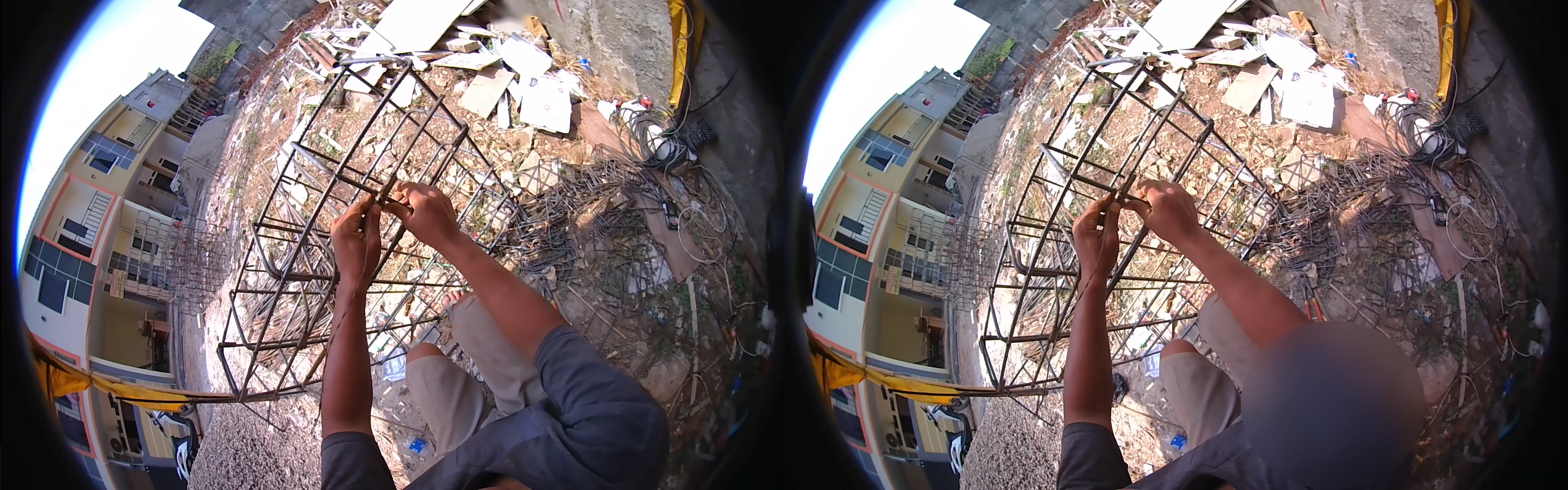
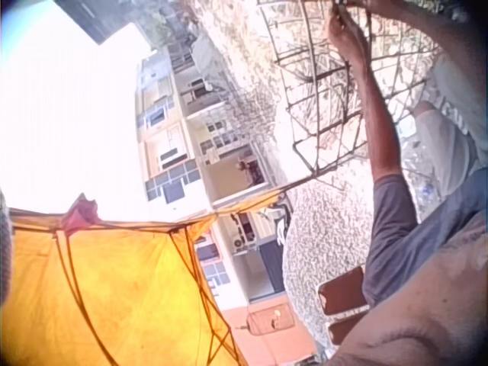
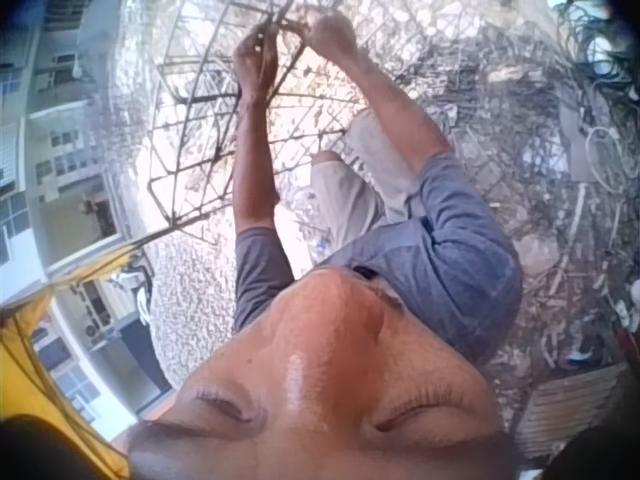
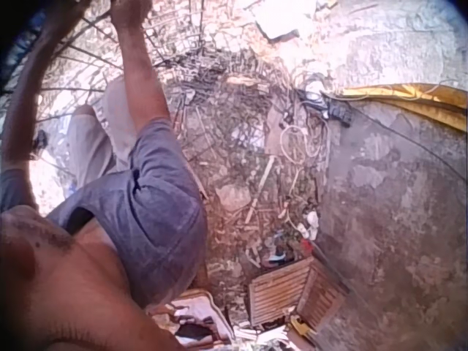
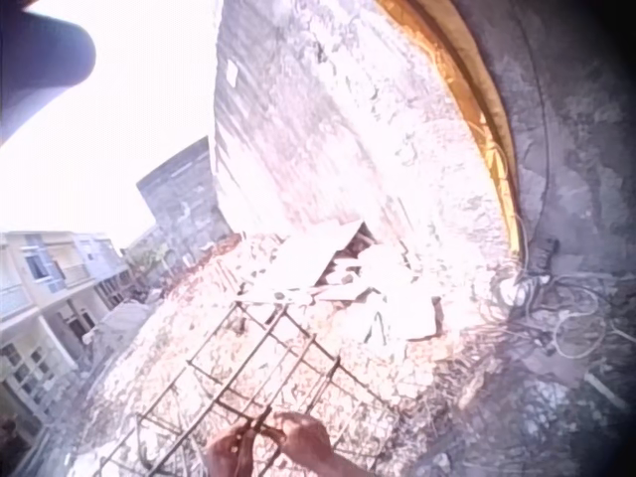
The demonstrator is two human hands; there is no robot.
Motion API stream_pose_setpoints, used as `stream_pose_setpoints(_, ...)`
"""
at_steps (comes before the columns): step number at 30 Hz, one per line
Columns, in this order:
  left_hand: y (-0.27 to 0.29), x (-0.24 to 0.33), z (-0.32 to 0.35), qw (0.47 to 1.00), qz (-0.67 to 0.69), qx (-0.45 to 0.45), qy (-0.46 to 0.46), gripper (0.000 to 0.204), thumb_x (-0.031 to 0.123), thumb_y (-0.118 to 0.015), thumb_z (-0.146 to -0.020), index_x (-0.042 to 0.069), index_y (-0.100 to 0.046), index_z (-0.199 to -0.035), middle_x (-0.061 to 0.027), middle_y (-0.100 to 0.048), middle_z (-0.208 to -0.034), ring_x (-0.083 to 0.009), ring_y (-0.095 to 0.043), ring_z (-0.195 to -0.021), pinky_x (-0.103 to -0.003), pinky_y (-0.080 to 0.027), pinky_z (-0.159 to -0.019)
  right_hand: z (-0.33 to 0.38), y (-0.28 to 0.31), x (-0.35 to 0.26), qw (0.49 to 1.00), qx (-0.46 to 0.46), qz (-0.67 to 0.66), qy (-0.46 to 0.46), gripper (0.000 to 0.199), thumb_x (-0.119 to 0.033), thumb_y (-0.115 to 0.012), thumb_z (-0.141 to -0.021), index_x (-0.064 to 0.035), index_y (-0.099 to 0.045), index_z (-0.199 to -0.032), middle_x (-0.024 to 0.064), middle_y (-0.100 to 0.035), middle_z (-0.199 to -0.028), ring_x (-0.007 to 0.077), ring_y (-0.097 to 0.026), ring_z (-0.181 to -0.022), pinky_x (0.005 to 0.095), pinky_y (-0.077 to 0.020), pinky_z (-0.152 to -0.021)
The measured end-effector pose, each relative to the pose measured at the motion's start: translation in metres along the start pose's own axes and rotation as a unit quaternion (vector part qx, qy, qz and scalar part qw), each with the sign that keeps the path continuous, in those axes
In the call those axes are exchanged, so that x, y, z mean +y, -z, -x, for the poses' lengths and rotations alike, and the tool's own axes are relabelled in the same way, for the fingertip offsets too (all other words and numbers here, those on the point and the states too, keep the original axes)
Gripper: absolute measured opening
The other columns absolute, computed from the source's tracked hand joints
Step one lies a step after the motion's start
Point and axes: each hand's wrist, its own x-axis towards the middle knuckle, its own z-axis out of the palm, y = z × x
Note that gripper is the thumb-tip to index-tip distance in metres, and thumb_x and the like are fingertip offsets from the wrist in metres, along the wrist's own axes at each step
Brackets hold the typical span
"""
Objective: The person sits on the ground and assembles a metal frame structure. They use pliers to bend and secure wire ties at the joints of the frame, working methodically across different sections.
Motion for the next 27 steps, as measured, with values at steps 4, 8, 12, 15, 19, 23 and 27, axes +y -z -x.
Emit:
stream_pose_setpoints(4, 0.006, 0.007, 0.001, 0.999, 0.0, -0.027, 0.03, 0.026, 0.02, -0.068, -0.098, -0.002, -0.074, -0.111, -0.0145, -0.075, -0.096, -0.0215, -0.07, -0.084, -0.034, -0.053, -0.079, -0.003, -0.007, 0.005, 0.977, -0.031, 0.16, 0.139, 0.025, -0.029, -0.071, -0.089, -0.0045, -0.069, -0.086, 0.0198, -0.075, -0.096, 0.0337, -0.072, -0.101, 0.0432, -0.0526, -0.094)
stream_pose_setpoints(8, 0.002, -0.001, 0.002, 1.0, 0.013, 0.011, -0.008, 0.026, 0.02, -0.069, -0.098, -0.003, -0.074, -0.111, -0.0145, -0.074, -0.094, -0.0207, -0.069, -0.081, -0.033, -0.053, -0.076, -0.013, -0.019, 0.013, 0.981, -0.015, 0.094, 0.169, 0.025, -0.029, -0.071, -0.088, -0.005, -0.07, -0.078, 0.0197, -0.073, -0.102, 0.0337, -0.068, -0.108, 0.0472, -0.0496, -0.094)
stream_pose_setpoints(12, 0.005, 0.012, -0.001, 0.999, 0.015, -0.018, 0.023, 0.026, 0.019, -0.069, -0.098, -0.003, -0.074, -0.111, -0.0144, -0.074, -0.094, -0.0206, -0.07, -0.081, -0.032, -0.054, -0.075, -0.022, -0.035, 0.037, 0.98, 0.039, 0.045, 0.192, 0.028, -0.035, -0.076, -0.083, -0.0081, -0.072, -0.079, 0.0161, -0.072, -0.105, 0.0335, -0.065, -0.108, 0.0471, -0.0473, -0.09)
stream_pose_setpoints(15, 0.007, 0.005, 0.003, 1.0, 0.017, -0.005, 0.014, 0.025, 0.019, -0.068, -0.098, -0.002, -0.074, -0.111, -0.0144, -0.074, -0.094, -0.0202, -0.069, -0.079, -0.032, -0.053, -0.074, -0.034, -0.006, 0.021, 0.983, -0.149, 0.028, 0.108, 0.031, -0.038, -0.076, -0.083, -0.0075, -0.073, -0.084, 0.0153, -0.071, -0.108, 0.0328, -0.064, -0.112, 0.0462, -0.047, -0.094)
stream_pose_setpoints(19, 0.005, 0.009, 0.004, 0.999, 0.03, -0.003, 0.03, 0.016, 0.016, -0.068, -0.096, 0.002, -0.074, -0.101, -0.0129, -0.07, -0.084, -0.0292, -0.064, -0.075, -0.037, -0.044, -0.08, -0.066, 0.011, 0.015, 0.924, -0.369, 0.086, -0.05, 0.068, -0.06, -0.08, -0.08, -0.0055, -0.066, -0.119, 0.0221, -0.066, -0.126, 0.0321, -0.062, -0.121, 0.0382, -0.0477, -0.104)
stream_pose_setpoints(23, 0.006, 0.003, 0.005, 1.0, 0.015, 0.009, -0.002, 0.023, 0.017, -0.069, -0.097, -0.003, -0.075, -0.107, -0.0146, -0.073, -0.088, -0.0209, -0.067, -0.075, -0.033, -0.051, -0.071, -0.089, 0.06, 0.001, 0.872, -0.448, -0.101, -0.17, 0.052, -0.041, -0.076, -0.089, -0.002, -0.068, -0.121, 0.0171, -0.07, -0.12, 0.0255, -0.067, -0.11, 0.037, -0.049, -0.096)
stream_pose_setpoints(27, 0.002, 0.015, -0.004, 1.0, 0.006, 0.012, -0.021, 0.022, 0.016, -0.069, -0.097, -0.003, -0.075, -0.106, -0.0139, -0.072, -0.085, -0.0201, -0.066, -0.073, -0.033, -0.05, -0.07, -0.086, 0.022, 0.053, 0.901, -0.385, -0.082, -0.18, 0.039, -0.018, -0.074, -0.092, 0.0006, -0.065, -0.125, 0.0116, -0.072, -0.114, 0.0174, -0.067, -0.105, 0.0293, -0.0506, -0.089)
